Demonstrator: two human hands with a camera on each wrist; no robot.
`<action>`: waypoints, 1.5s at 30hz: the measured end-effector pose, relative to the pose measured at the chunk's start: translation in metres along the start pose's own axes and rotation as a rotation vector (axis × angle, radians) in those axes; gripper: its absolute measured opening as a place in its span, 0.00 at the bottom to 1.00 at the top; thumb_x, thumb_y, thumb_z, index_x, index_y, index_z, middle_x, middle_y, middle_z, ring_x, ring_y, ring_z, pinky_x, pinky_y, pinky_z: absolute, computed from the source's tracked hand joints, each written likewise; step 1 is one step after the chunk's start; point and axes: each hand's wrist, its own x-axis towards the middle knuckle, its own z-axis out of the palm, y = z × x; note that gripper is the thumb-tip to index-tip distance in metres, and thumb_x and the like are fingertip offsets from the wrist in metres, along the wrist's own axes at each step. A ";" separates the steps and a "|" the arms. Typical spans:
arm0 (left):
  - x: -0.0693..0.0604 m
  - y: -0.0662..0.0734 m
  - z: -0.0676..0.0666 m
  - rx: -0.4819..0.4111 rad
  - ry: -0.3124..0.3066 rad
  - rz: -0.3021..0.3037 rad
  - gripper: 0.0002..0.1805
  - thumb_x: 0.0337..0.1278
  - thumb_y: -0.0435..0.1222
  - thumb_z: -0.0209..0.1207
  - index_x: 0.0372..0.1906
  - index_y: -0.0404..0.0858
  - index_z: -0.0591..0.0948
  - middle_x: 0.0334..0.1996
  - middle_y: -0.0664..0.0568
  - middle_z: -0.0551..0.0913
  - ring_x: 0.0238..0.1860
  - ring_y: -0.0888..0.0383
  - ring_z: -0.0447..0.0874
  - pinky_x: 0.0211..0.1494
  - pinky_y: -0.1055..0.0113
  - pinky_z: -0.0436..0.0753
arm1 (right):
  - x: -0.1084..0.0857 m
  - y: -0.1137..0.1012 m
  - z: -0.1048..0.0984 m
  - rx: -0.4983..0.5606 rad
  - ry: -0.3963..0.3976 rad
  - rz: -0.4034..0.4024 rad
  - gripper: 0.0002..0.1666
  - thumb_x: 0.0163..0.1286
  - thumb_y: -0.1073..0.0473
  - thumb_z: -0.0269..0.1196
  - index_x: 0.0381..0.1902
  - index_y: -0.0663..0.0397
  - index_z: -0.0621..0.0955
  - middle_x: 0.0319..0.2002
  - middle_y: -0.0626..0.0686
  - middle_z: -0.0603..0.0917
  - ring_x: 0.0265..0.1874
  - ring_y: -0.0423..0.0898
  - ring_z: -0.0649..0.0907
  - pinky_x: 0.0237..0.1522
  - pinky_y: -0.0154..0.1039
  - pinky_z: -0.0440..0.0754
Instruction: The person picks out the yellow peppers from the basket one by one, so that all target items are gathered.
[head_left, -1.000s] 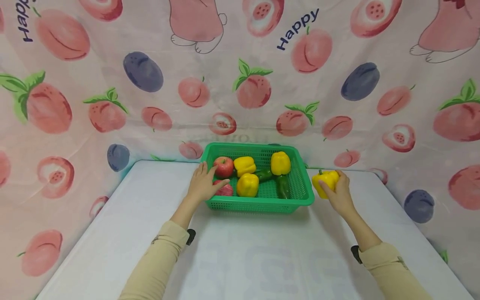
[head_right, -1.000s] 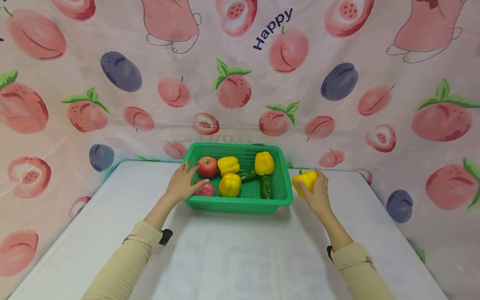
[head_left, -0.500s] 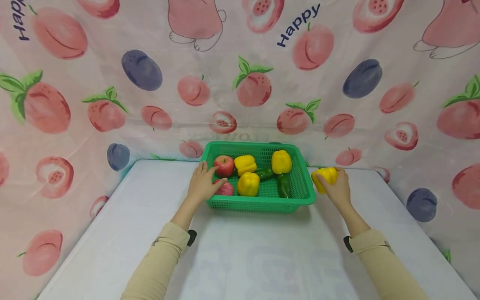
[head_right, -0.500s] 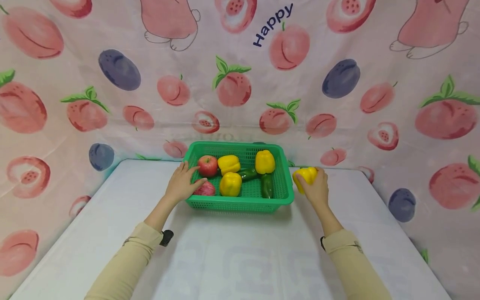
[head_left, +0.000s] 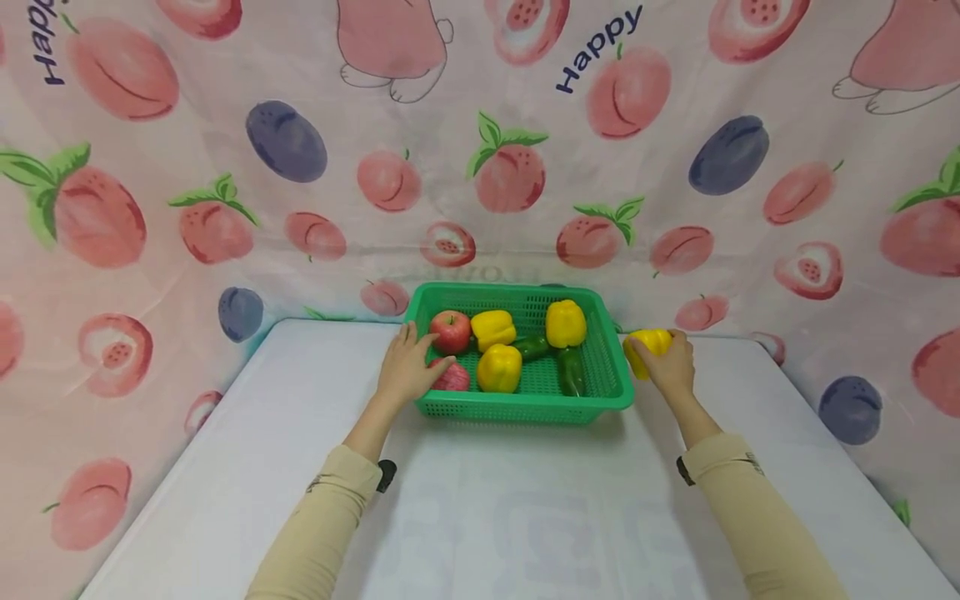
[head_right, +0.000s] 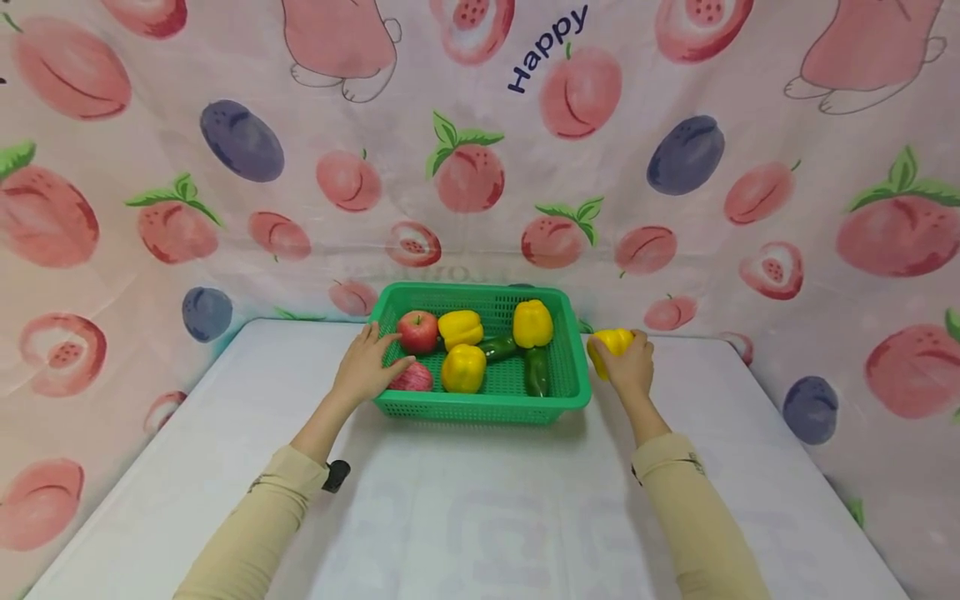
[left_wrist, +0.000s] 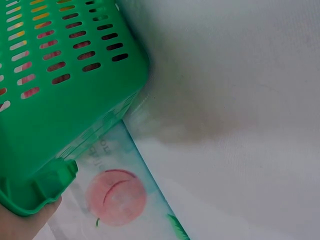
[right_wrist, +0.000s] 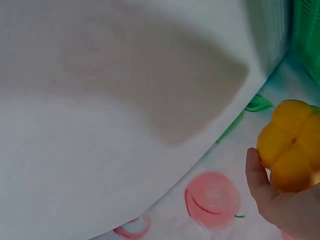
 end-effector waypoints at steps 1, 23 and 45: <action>0.000 0.000 0.000 -0.002 0.001 0.000 0.35 0.63 0.55 0.51 0.66 0.35 0.68 0.70 0.27 0.52 0.73 0.35 0.45 0.75 0.46 0.50 | 0.001 0.001 0.001 -0.003 -0.002 0.003 0.46 0.67 0.42 0.56 0.66 0.73 0.56 0.57 0.74 0.65 0.48 0.64 0.71 0.53 0.58 0.73; 0.003 -0.001 0.002 -0.025 0.013 -0.013 0.34 0.62 0.54 0.52 0.65 0.36 0.69 0.71 0.29 0.52 0.74 0.36 0.45 0.75 0.46 0.50 | 0.030 0.015 0.023 -0.011 -0.067 0.132 0.48 0.66 0.40 0.55 0.66 0.71 0.53 0.59 0.74 0.63 0.52 0.65 0.68 0.58 0.57 0.70; 0.003 -0.003 0.004 -0.007 0.001 -0.022 0.34 0.63 0.55 0.50 0.66 0.37 0.68 0.71 0.30 0.51 0.74 0.37 0.45 0.76 0.47 0.50 | 0.034 0.007 0.034 -0.106 -0.145 0.217 0.43 0.66 0.49 0.54 0.63 0.79 0.55 0.58 0.79 0.64 0.57 0.71 0.69 0.60 0.60 0.70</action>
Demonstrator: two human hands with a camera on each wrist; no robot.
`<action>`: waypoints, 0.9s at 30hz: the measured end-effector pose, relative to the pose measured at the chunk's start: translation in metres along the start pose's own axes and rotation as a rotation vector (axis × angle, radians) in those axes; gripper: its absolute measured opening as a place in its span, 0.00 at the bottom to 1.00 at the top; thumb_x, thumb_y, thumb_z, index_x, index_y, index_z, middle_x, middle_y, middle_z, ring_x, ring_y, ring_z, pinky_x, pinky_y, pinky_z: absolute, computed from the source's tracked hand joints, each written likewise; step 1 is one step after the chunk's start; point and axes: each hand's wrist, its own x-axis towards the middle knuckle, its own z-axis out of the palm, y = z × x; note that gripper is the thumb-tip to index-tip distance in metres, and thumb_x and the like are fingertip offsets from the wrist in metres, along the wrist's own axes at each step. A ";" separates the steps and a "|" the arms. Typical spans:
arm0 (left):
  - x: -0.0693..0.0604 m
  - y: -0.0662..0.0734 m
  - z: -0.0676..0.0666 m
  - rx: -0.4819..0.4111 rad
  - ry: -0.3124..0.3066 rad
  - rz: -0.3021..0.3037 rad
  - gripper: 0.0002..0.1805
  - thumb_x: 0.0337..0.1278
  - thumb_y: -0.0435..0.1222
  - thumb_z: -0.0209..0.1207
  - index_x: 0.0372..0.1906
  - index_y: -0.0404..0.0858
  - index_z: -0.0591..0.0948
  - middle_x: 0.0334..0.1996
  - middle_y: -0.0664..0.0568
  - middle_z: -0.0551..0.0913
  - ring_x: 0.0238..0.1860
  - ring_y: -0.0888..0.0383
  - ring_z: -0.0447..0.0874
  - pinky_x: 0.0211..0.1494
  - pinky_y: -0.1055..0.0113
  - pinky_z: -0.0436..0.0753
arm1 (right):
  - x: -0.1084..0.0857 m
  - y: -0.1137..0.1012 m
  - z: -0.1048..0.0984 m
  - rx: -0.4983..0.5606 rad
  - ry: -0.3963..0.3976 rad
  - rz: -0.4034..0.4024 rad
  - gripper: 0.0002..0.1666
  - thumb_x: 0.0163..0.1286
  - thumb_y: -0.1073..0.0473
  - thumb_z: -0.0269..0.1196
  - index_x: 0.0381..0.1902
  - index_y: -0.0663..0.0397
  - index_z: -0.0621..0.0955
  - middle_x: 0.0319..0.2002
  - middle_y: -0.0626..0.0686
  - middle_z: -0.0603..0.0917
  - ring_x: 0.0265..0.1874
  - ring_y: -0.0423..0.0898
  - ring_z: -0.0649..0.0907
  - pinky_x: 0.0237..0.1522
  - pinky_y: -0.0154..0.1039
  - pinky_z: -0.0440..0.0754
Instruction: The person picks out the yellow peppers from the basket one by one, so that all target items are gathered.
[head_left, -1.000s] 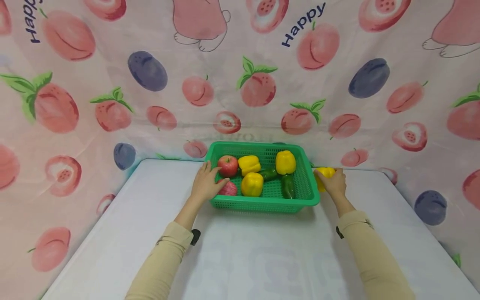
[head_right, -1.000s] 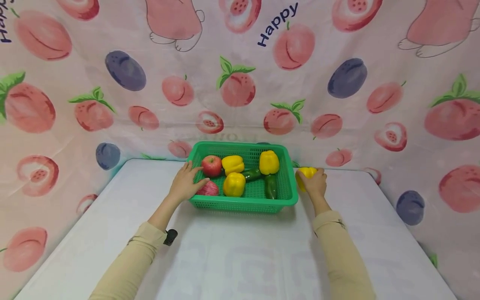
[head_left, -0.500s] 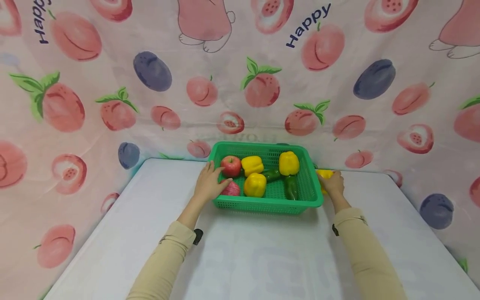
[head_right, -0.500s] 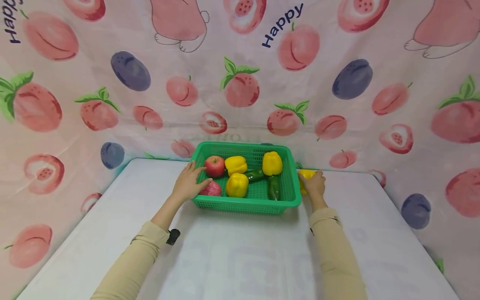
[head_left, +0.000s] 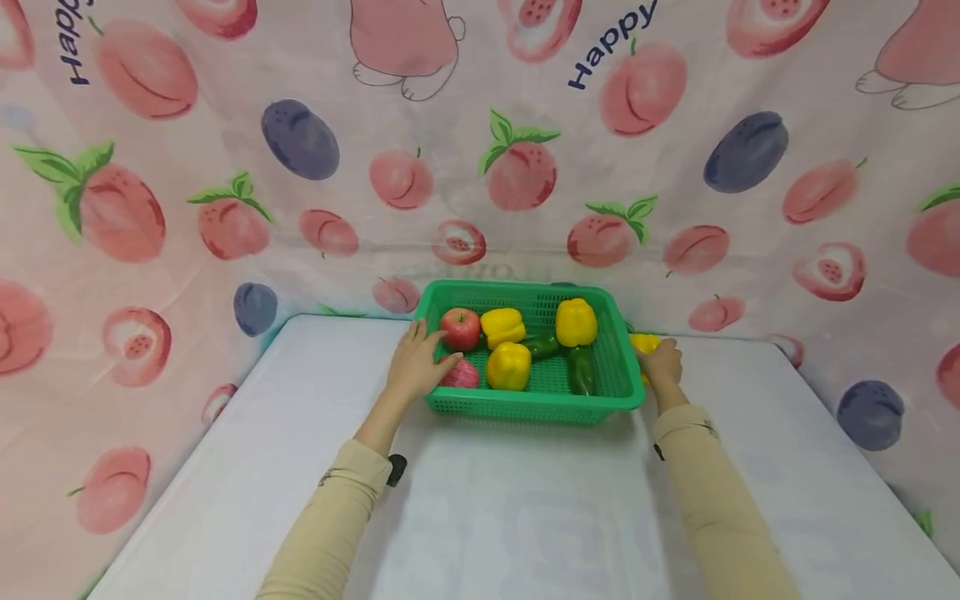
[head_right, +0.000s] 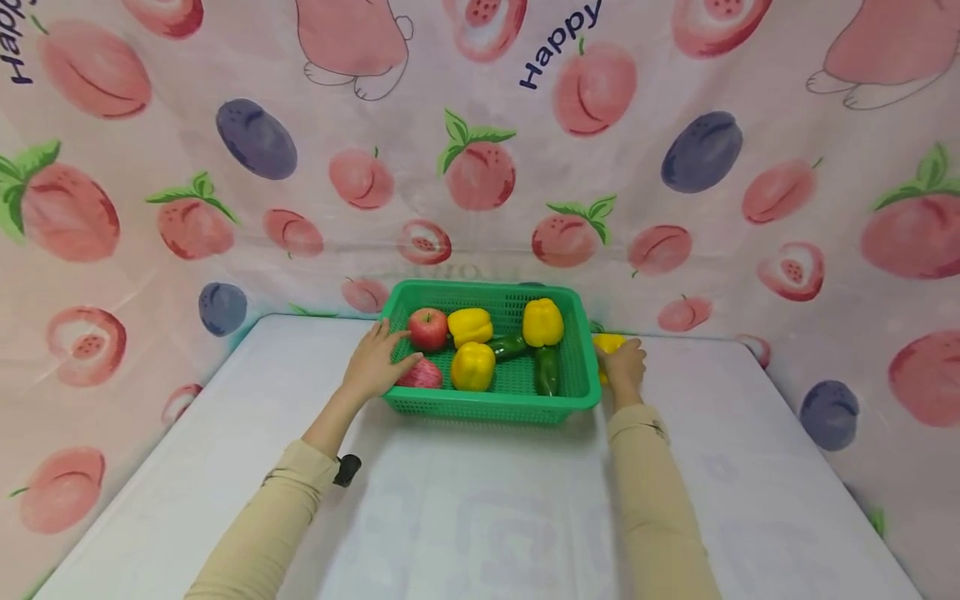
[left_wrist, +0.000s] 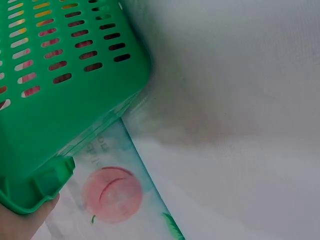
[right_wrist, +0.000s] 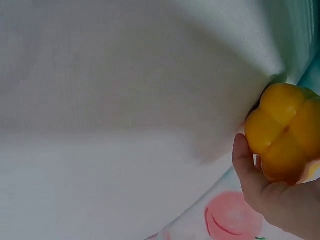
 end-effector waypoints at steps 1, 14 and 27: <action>0.000 0.000 0.000 -0.002 0.001 -0.002 0.34 0.63 0.55 0.50 0.66 0.37 0.68 0.71 0.30 0.52 0.74 0.37 0.45 0.76 0.47 0.50 | -0.001 0.000 0.000 0.003 0.001 -0.003 0.43 0.66 0.49 0.54 0.63 0.79 0.55 0.58 0.79 0.64 0.57 0.72 0.69 0.60 0.60 0.69; 0.000 0.000 -0.002 -0.016 0.006 0.000 0.34 0.63 0.54 0.52 0.66 0.37 0.69 0.71 0.30 0.52 0.74 0.38 0.45 0.75 0.47 0.50 | -0.006 -0.004 0.001 0.030 0.018 -0.004 0.43 0.67 0.49 0.54 0.64 0.78 0.55 0.59 0.79 0.63 0.58 0.73 0.67 0.61 0.62 0.67; -0.001 0.000 -0.001 0.004 0.007 0.005 0.34 0.63 0.55 0.51 0.65 0.36 0.69 0.71 0.30 0.53 0.74 0.37 0.46 0.75 0.46 0.51 | -0.004 0.004 -0.002 0.021 -0.031 0.018 0.47 0.67 0.44 0.53 0.68 0.75 0.52 0.63 0.77 0.59 0.62 0.71 0.64 0.65 0.60 0.64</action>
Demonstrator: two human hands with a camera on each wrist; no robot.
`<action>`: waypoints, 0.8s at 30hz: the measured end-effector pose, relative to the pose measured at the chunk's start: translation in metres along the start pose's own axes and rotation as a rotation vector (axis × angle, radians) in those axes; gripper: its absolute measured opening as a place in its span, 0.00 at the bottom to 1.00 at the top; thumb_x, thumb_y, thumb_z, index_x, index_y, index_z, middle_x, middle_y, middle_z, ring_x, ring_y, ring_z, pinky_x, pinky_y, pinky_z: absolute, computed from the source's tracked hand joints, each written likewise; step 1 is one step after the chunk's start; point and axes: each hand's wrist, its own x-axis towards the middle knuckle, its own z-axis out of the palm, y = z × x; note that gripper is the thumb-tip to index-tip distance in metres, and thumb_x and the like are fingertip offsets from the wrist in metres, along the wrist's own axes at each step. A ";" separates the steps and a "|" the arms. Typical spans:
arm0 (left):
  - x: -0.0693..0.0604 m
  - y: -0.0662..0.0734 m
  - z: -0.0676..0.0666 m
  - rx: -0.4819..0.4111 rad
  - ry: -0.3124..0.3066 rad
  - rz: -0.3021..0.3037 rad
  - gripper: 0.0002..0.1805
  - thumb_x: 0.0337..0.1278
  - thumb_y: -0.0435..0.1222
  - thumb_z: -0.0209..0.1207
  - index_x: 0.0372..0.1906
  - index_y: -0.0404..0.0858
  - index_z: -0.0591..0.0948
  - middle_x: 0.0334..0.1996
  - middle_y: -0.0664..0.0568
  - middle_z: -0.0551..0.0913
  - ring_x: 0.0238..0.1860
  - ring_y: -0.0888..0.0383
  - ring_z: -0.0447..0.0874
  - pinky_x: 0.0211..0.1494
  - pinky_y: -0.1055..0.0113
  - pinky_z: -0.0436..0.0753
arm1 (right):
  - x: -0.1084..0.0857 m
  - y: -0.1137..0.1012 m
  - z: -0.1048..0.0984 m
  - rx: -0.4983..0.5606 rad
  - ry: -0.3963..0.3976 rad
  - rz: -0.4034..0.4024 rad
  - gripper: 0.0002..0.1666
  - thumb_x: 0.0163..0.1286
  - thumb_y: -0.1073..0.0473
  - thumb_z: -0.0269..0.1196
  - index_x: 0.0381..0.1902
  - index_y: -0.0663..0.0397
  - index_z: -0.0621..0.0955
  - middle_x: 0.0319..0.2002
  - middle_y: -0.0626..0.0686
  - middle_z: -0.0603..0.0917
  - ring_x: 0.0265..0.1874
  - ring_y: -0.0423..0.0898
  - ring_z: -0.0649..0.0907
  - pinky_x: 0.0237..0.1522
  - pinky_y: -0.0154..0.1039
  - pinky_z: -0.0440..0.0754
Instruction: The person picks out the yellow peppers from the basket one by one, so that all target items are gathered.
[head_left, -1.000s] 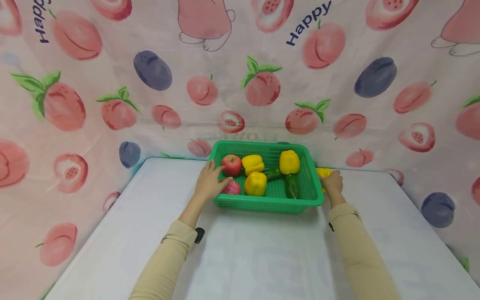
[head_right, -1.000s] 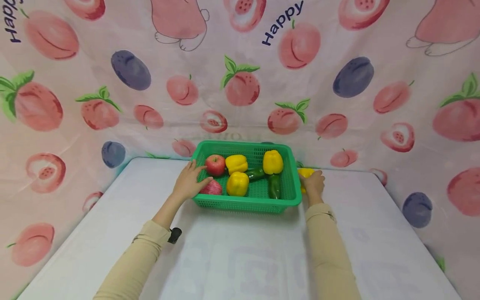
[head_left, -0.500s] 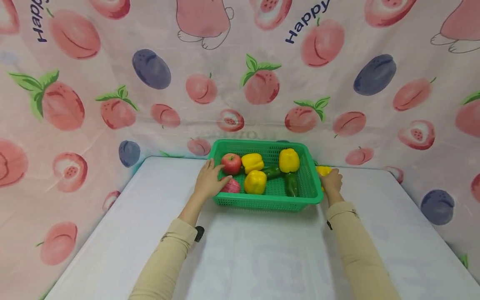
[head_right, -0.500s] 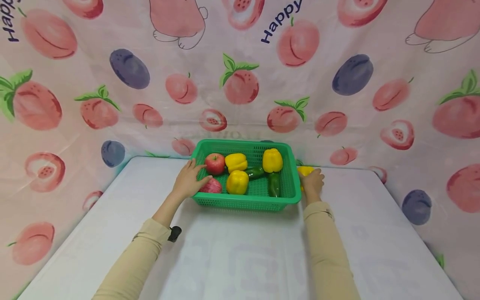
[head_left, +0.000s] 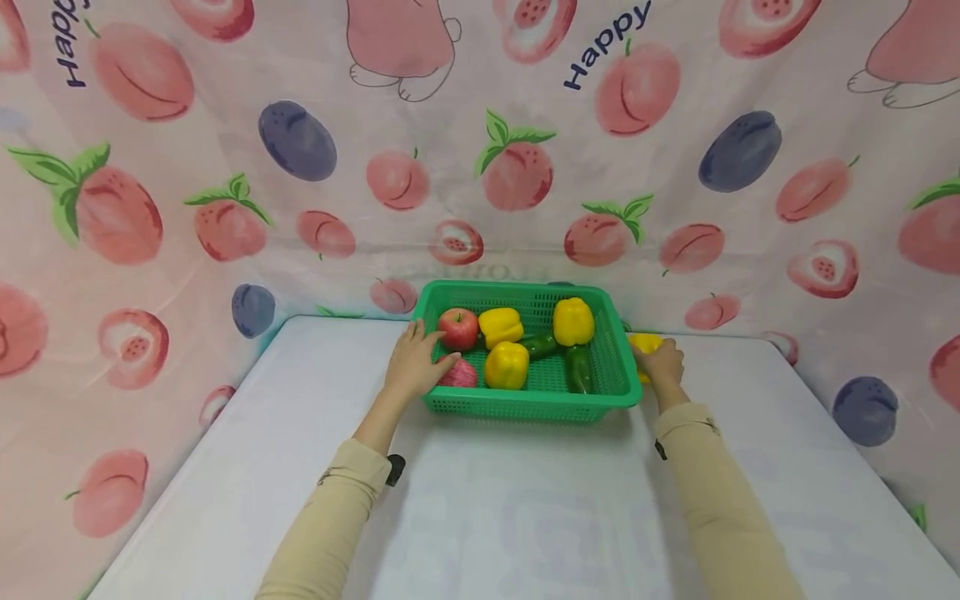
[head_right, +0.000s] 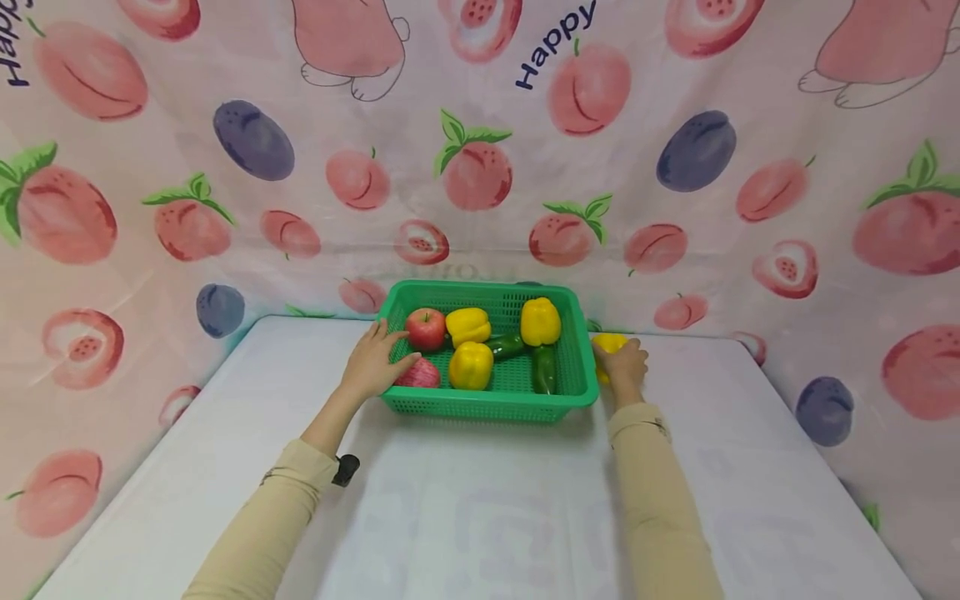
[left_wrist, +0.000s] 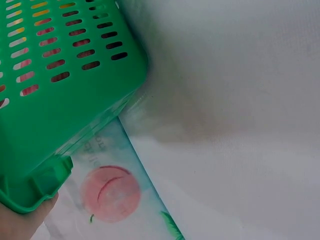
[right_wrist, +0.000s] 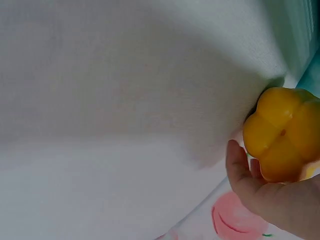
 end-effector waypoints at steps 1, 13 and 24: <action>0.000 0.000 0.000 0.000 -0.002 0.000 0.34 0.63 0.55 0.51 0.65 0.36 0.69 0.71 0.30 0.53 0.74 0.37 0.46 0.75 0.46 0.51 | 0.000 0.000 0.000 0.002 -0.001 0.001 0.47 0.68 0.44 0.53 0.68 0.74 0.51 0.63 0.77 0.58 0.62 0.72 0.64 0.66 0.60 0.64; -0.001 -0.001 0.000 -0.013 -0.005 -0.012 0.33 0.64 0.54 0.51 0.66 0.37 0.69 0.71 0.30 0.52 0.74 0.37 0.45 0.75 0.46 0.50 | -0.003 -0.004 -0.010 0.051 0.146 -0.070 0.45 0.68 0.41 0.52 0.67 0.71 0.55 0.62 0.77 0.60 0.60 0.74 0.63 0.63 0.62 0.63; -0.001 0.001 -0.001 -0.021 -0.007 -0.008 0.34 0.63 0.55 0.51 0.66 0.37 0.69 0.71 0.30 0.51 0.74 0.38 0.44 0.75 0.46 0.50 | -0.007 -0.014 -0.024 0.059 0.245 -0.181 0.34 0.68 0.49 0.54 0.59 0.74 0.66 0.57 0.76 0.69 0.56 0.71 0.69 0.62 0.60 0.66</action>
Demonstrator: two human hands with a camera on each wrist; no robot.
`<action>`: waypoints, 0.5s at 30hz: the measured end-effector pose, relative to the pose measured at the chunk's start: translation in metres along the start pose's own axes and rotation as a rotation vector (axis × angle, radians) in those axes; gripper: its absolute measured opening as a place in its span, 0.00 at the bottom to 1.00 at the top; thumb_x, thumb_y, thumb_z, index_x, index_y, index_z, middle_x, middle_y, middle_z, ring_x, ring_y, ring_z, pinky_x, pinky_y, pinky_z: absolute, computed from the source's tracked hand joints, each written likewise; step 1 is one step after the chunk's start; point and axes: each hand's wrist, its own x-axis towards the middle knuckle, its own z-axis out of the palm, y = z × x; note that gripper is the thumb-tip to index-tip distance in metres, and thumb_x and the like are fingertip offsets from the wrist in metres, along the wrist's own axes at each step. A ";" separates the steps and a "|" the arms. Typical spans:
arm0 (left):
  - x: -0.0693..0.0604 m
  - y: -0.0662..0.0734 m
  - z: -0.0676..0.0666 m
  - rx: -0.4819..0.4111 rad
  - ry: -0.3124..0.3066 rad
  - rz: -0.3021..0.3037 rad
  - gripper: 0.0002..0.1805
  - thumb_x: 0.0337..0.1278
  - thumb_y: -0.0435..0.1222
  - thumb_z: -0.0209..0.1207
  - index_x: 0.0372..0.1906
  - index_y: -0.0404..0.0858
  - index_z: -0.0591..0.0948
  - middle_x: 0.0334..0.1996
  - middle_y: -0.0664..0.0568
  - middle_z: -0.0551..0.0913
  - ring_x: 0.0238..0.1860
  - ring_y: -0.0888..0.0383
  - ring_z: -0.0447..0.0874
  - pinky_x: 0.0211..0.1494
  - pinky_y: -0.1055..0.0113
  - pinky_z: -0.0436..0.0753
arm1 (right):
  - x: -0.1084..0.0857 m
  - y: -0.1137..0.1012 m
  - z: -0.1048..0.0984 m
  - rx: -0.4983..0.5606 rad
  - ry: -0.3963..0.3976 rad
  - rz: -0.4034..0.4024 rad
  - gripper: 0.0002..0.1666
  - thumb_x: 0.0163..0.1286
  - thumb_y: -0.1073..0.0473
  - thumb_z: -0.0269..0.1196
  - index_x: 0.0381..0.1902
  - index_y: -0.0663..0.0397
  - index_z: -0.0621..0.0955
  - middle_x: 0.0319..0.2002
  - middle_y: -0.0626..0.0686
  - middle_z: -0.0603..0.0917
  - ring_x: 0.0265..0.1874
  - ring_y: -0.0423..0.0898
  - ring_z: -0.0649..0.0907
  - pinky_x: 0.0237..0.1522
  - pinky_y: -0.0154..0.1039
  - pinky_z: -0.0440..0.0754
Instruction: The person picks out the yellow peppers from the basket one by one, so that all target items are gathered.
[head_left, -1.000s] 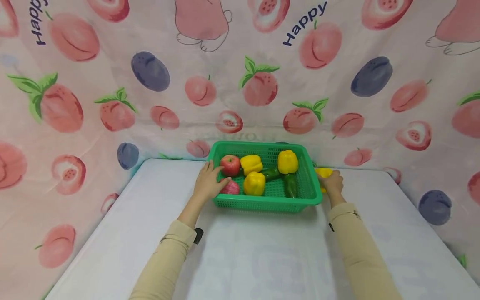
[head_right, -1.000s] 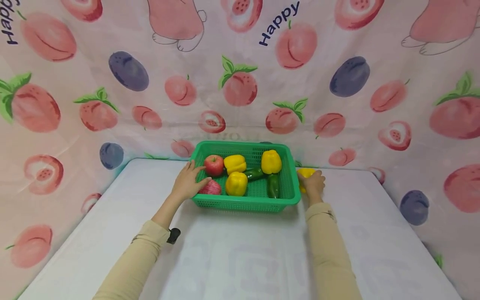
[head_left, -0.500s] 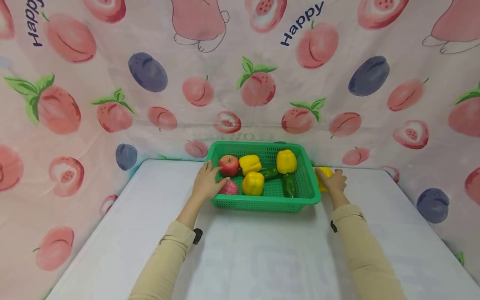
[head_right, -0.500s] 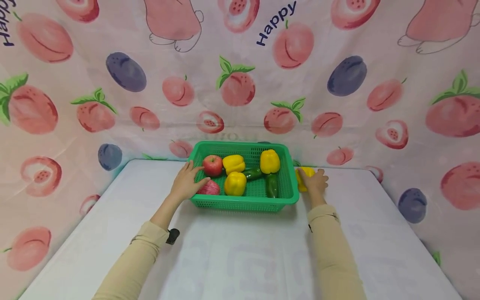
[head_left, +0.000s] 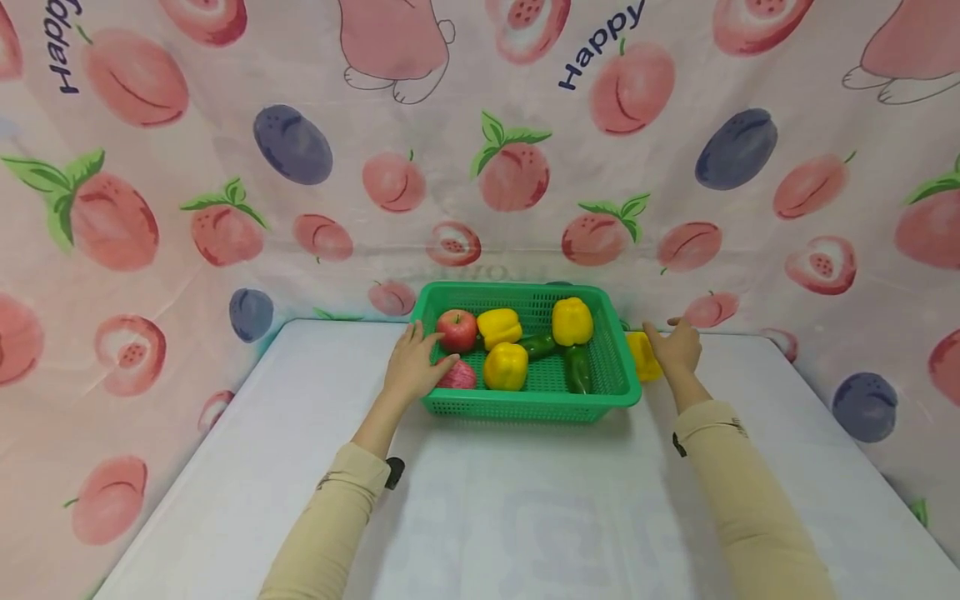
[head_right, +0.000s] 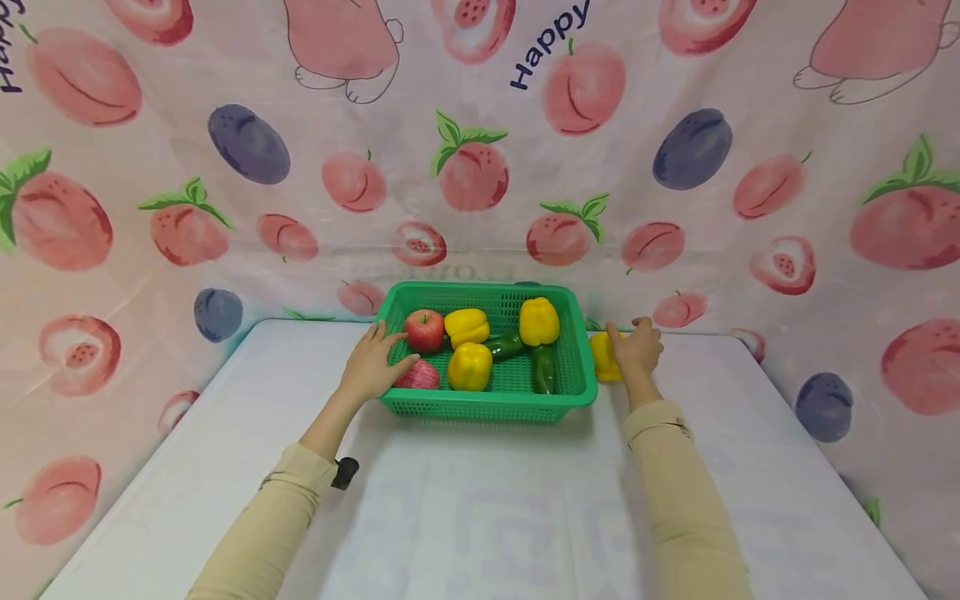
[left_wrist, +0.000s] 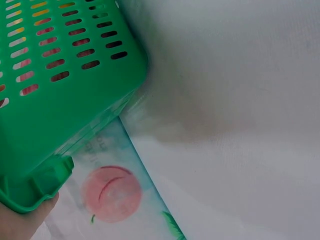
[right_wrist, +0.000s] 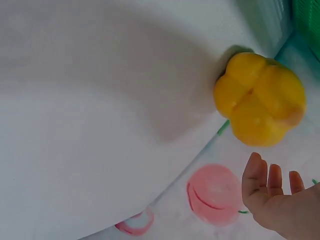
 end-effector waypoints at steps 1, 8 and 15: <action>0.000 0.000 0.000 0.003 0.000 0.000 0.34 0.63 0.55 0.51 0.66 0.37 0.69 0.71 0.30 0.51 0.74 0.37 0.44 0.75 0.46 0.50 | 0.000 -0.001 -0.001 -0.003 0.004 -0.016 0.33 0.68 0.49 0.54 0.58 0.74 0.67 0.56 0.75 0.70 0.55 0.70 0.70 0.62 0.59 0.67; 0.000 0.000 0.000 0.010 0.006 0.000 0.33 0.63 0.54 0.51 0.65 0.36 0.69 0.71 0.29 0.52 0.74 0.37 0.44 0.75 0.46 0.51 | -0.002 -0.013 -0.008 -0.021 -0.046 -0.122 0.30 0.67 0.53 0.58 0.56 0.73 0.69 0.49 0.74 0.75 0.46 0.67 0.76 0.52 0.58 0.75; 0.001 -0.001 0.001 0.007 0.002 0.001 0.33 0.64 0.54 0.51 0.65 0.36 0.69 0.71 0.29 0.52 0.74 0.37 0.45 0.75 0.46 0.50 | -0.003 -0.025 -0.011 -0.058 -0.077 -0.223 0.27 0.65 0.58 0.60 0.54 0.74 0.70 0.47 0.75 0.75 0.46 0.67 0.75 0.51 0.59 0.74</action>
